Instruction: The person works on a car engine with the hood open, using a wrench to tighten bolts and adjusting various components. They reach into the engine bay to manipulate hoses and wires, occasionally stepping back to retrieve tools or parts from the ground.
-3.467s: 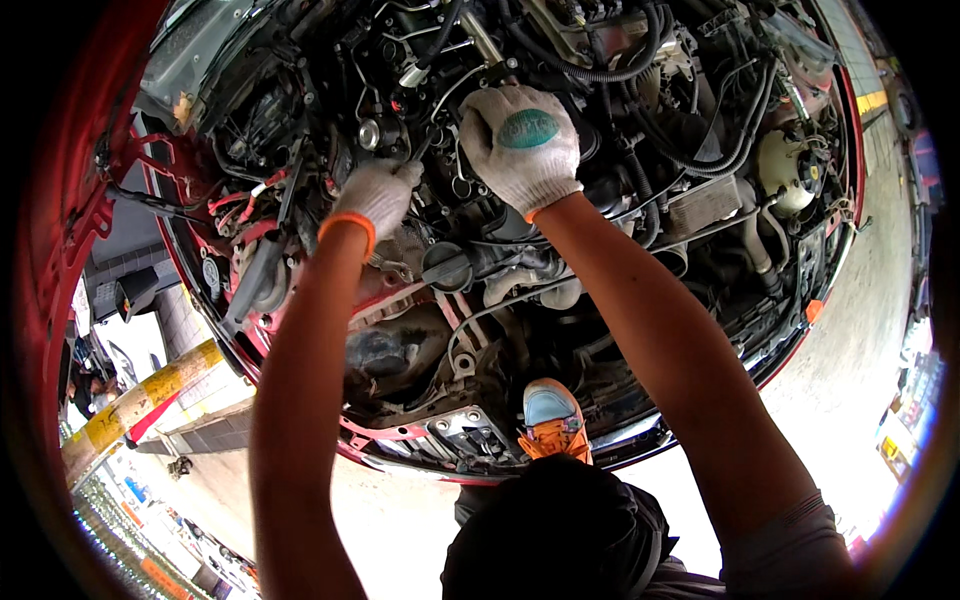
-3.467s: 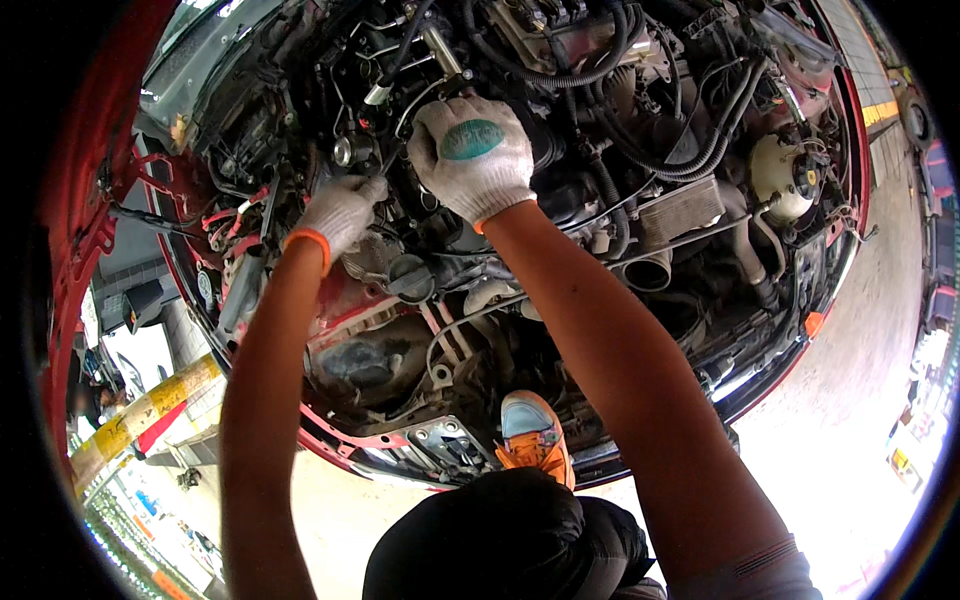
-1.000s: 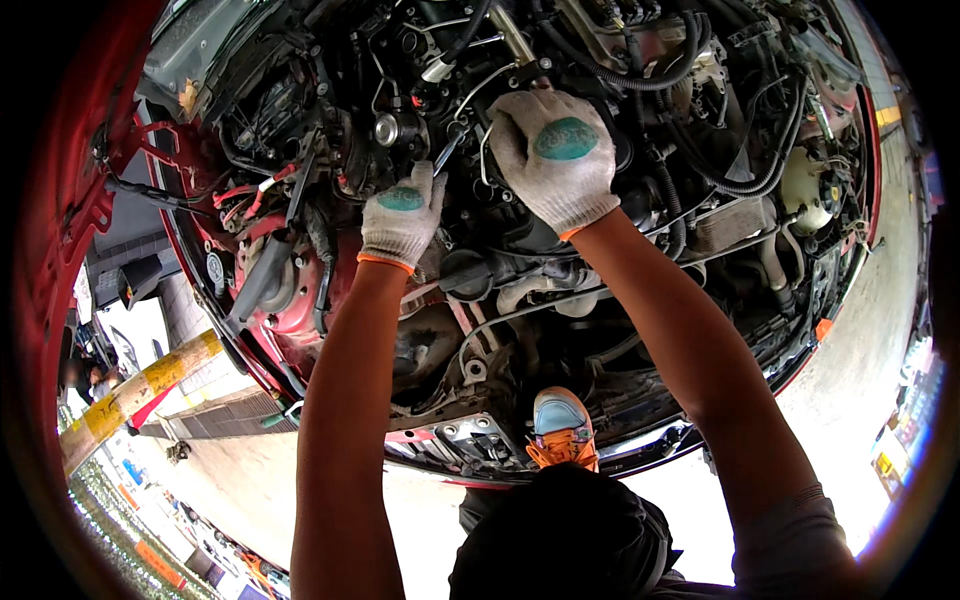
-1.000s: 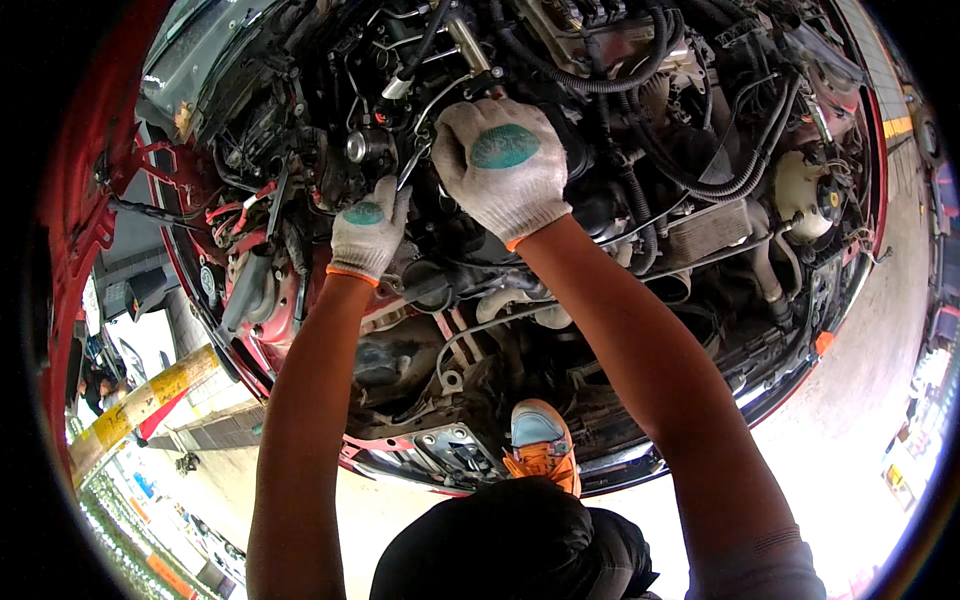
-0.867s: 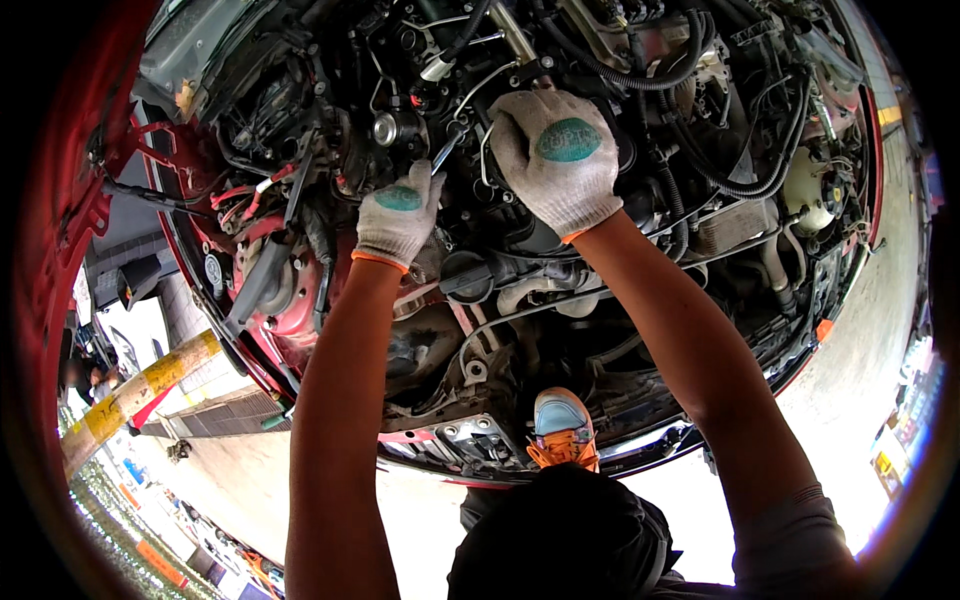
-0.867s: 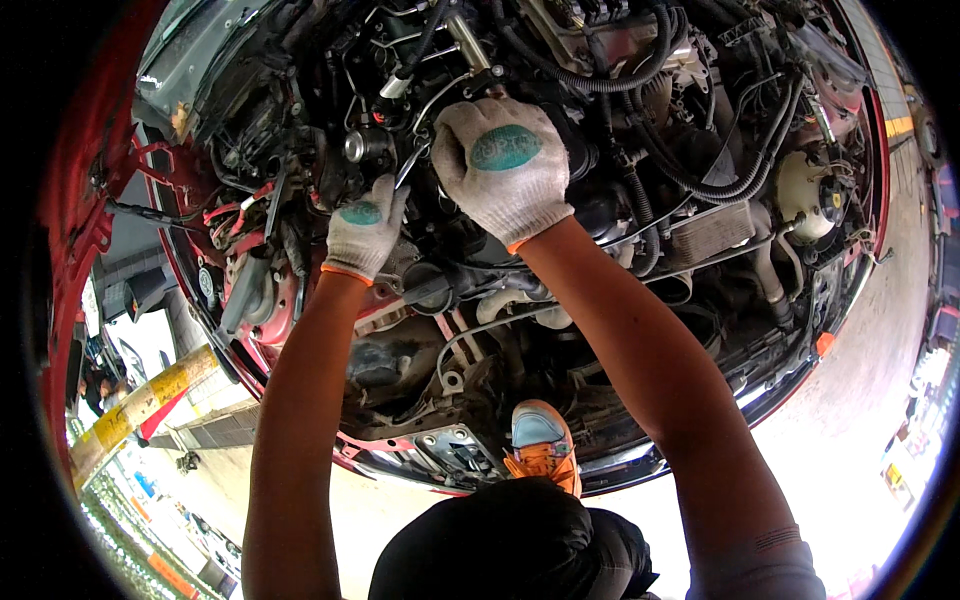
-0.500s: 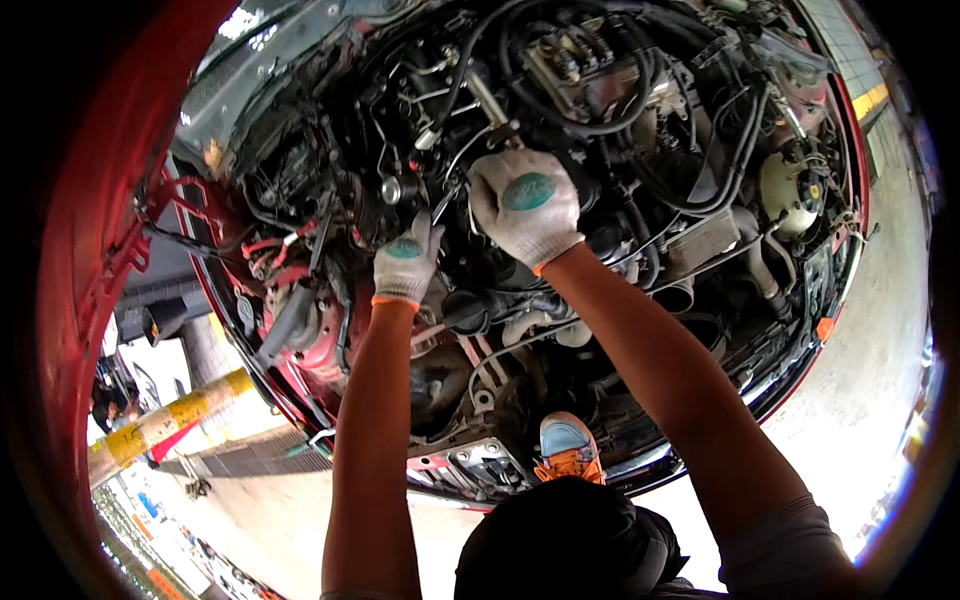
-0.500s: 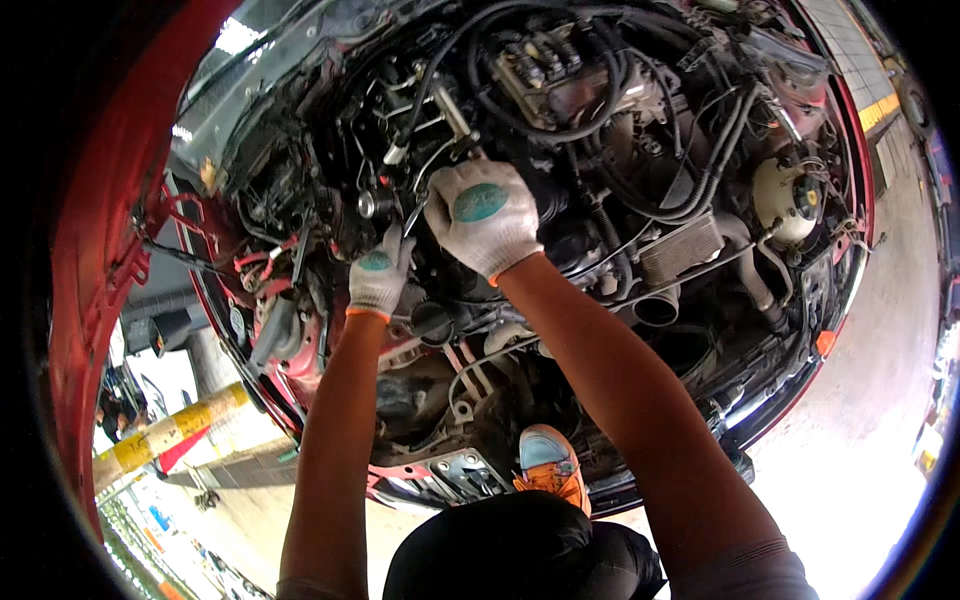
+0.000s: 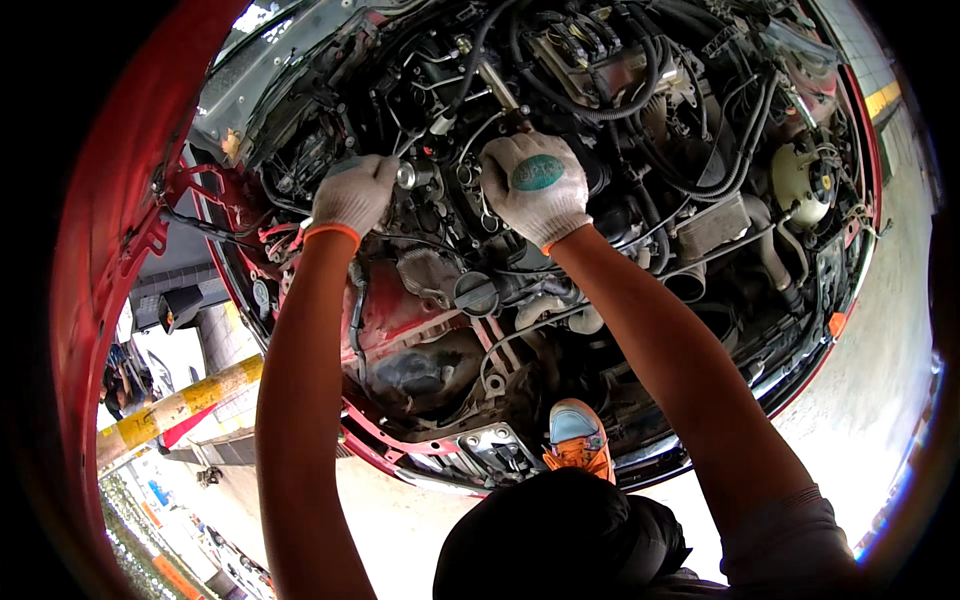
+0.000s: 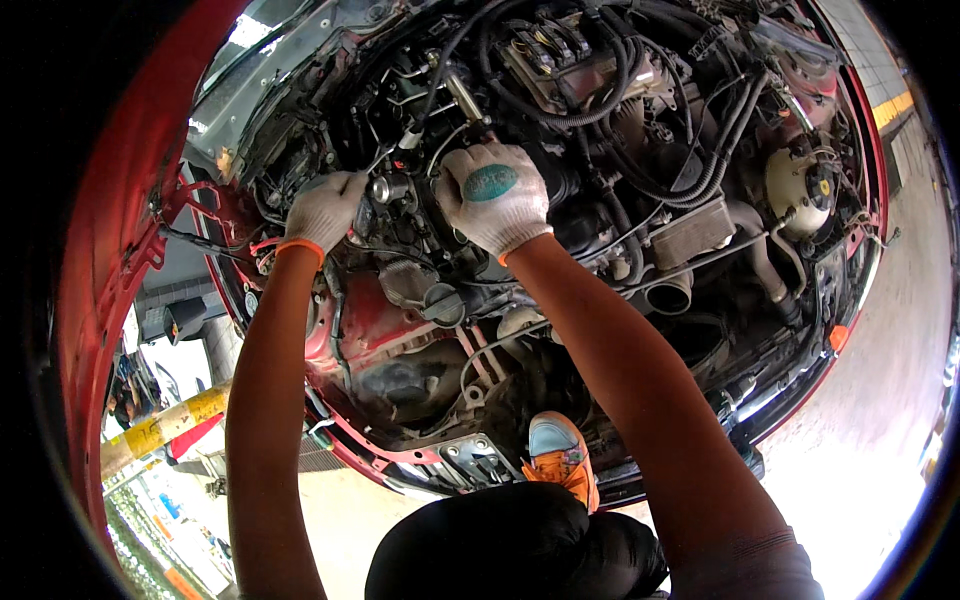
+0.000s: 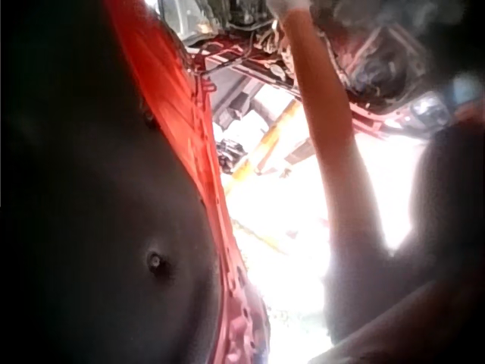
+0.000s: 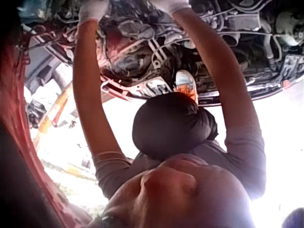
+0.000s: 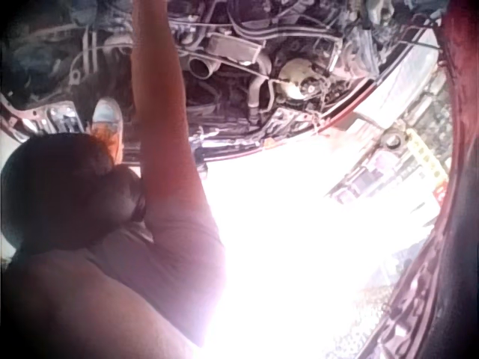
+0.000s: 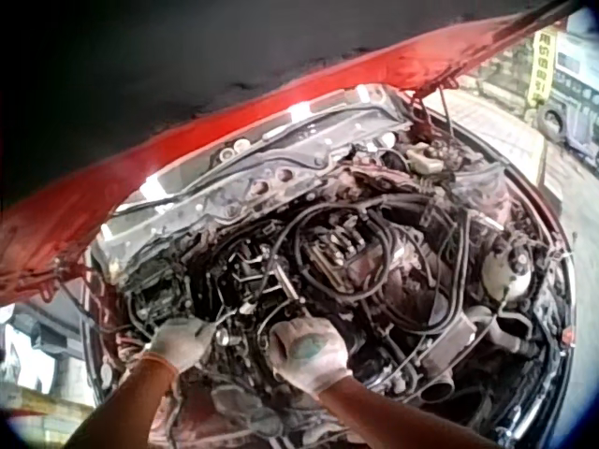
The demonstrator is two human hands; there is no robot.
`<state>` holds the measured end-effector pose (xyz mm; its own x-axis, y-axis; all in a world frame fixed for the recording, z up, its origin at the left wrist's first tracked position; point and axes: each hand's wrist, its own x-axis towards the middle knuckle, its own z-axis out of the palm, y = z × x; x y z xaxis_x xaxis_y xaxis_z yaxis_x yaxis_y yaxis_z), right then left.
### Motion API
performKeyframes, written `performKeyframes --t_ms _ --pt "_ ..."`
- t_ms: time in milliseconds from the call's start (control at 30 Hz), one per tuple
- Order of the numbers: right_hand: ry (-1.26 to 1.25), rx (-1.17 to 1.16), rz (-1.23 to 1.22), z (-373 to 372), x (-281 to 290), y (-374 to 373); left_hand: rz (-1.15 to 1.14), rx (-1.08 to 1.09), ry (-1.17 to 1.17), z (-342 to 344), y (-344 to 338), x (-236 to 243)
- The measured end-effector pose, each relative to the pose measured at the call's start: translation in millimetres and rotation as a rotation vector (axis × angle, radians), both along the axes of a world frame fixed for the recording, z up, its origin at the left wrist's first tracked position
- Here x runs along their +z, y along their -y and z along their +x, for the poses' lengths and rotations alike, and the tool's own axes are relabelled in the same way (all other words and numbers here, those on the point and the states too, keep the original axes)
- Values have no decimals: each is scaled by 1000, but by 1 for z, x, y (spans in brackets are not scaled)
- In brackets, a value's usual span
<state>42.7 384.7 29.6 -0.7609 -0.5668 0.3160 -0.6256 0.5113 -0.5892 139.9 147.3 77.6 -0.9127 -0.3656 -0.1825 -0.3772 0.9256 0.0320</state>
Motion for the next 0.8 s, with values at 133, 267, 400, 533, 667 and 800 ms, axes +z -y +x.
performKeyframes --t_ms 133,267,400,533,667,800 --pt "12 34 11 1 -4 3 42 -111 124 -11 -15 8" --pt "-80 17 -167 -1 -7 7 -557 -610 109 2 -26 -13" --pt "-298 177 -50 -23 0 15 -68 -130 132 -8 -41 -1" --pt "-210 244 36 -29 -4 15 58 45 1 -6 -24 6" --pt "-214 170 -94 -6 -11 6 252 400 218 -19 0 -3" --pt "-178 183 -113 -10 -14 4 234 293 205 -36 -2 -13"
